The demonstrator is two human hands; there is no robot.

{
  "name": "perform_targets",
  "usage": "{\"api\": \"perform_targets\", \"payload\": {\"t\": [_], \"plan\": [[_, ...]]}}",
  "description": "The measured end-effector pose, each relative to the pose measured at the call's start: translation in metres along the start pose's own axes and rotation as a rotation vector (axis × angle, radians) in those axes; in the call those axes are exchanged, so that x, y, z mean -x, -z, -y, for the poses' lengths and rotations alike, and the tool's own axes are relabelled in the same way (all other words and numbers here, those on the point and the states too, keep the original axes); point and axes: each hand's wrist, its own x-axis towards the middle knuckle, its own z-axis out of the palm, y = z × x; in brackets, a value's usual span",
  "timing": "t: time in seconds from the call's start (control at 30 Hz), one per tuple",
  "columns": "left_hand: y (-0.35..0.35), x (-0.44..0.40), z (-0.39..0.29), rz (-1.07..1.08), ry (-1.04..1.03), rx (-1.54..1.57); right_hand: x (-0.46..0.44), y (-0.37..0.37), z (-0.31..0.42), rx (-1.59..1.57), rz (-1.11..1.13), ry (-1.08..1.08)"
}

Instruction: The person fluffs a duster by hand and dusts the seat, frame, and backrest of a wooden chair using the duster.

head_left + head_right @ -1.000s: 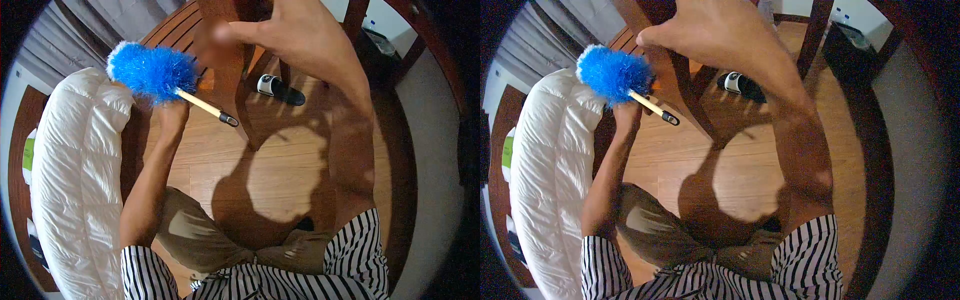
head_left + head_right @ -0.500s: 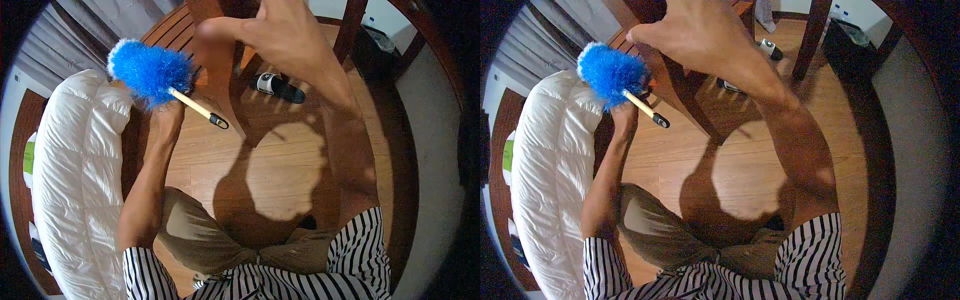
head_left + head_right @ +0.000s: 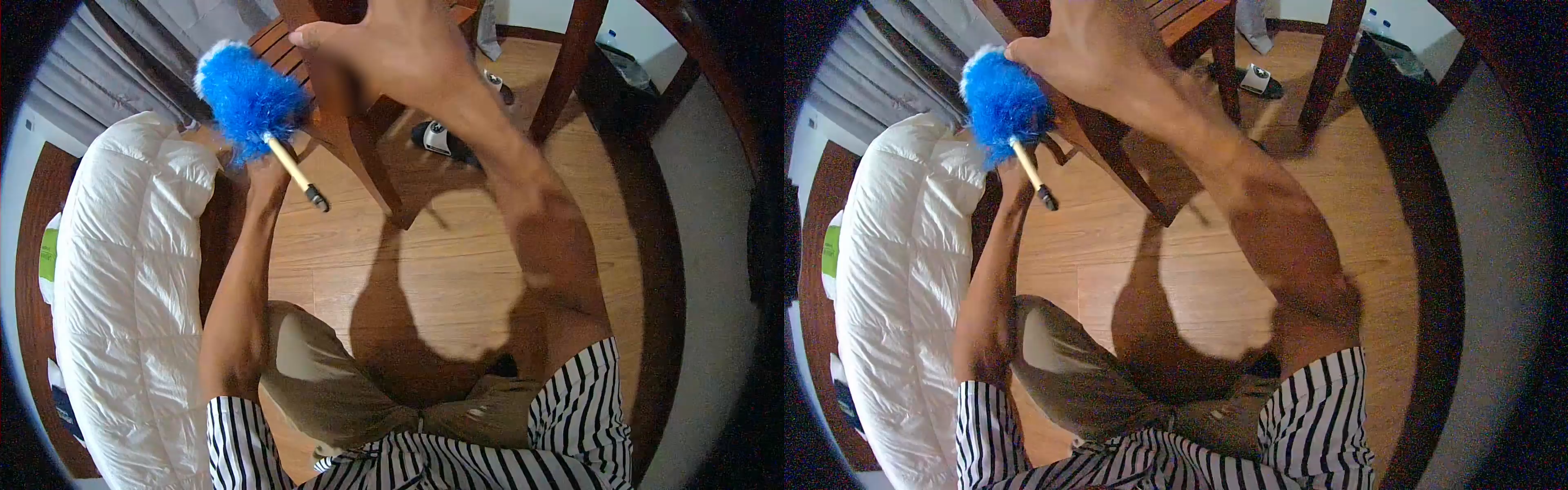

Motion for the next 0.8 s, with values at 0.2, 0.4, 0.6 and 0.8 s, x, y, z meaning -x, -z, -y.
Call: {"api": "perform_targets", "payload": {"t": [0.2,0.4,0.6,0.8], "plan": [[-0.010,-0.005,0.039,-0.213,-0.156,-0.010,-0.016,-0.014,-0.015,0.031,-0.098,0.011],[0.039,0.024,-0.010,-0.144,-0.446,-0.008,-0.034,-0.040,-0.064,0.044,-0.356,0.134],[0.072,0.029,-0.118,-0.162,-0.009,0.720,-0.024,0.011,-0.054,-0.025,0.060,-0.047],[0.072,0.026,-0.098,-0.303,-0.493,0.130,-0.001,0.023,-0.012,-0.122,0.225,-0.047]]}}
